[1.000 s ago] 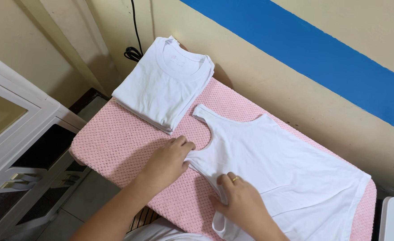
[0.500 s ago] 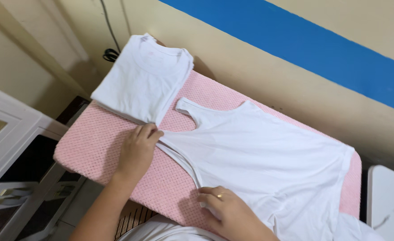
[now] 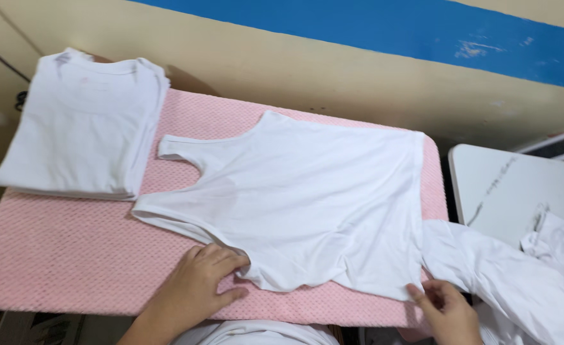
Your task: The person folds white tank tops and t-shirts on a pink textured surface. They smooth each garment, fold the sides and bottom up, then stack the folded items on the left side of the table.
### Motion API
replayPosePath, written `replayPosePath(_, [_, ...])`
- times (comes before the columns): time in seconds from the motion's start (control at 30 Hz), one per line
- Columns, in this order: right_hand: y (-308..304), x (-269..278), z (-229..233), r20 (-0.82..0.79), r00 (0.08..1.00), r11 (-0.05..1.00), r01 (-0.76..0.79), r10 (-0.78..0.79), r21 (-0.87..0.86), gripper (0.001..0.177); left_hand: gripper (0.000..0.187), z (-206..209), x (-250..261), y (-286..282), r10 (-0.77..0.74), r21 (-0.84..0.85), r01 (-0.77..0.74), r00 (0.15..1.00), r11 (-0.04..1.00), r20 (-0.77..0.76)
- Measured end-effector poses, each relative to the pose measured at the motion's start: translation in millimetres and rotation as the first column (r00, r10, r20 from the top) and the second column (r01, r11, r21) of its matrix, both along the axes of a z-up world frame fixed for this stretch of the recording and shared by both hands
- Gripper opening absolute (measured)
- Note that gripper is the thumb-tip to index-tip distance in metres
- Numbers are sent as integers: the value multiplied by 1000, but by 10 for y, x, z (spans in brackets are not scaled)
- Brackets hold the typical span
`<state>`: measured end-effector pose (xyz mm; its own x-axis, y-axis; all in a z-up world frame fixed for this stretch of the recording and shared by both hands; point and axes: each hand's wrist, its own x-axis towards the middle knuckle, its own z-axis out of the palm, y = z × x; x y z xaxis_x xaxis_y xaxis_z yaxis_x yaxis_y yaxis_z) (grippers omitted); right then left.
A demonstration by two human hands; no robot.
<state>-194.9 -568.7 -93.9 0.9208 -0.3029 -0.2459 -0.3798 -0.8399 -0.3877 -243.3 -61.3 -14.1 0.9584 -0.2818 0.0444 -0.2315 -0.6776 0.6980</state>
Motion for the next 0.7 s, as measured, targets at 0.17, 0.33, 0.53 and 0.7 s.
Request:
replayPosePath(0.17, [-285,-174,-279,93,982,897,108,-163,429,35,23,-17,24,-29,15,-56,-25,984,998,-180])
replayPosePath(0.33, [-580,-179,0,34,984,855,133,-173,502,31,25,127,1,101,-71,-71,46,909,996,-410])
replayPosePath(0.53, [-359,-74,350,152,987,999,39,-43,30,75,32,284,-8,-85,56,114,19,787,993,-614])
replayPosePath(0.7, [-832,147,188,257,966,844,125,16,-522,48,49,297,1,-209,31,67,2,877,998,-480])
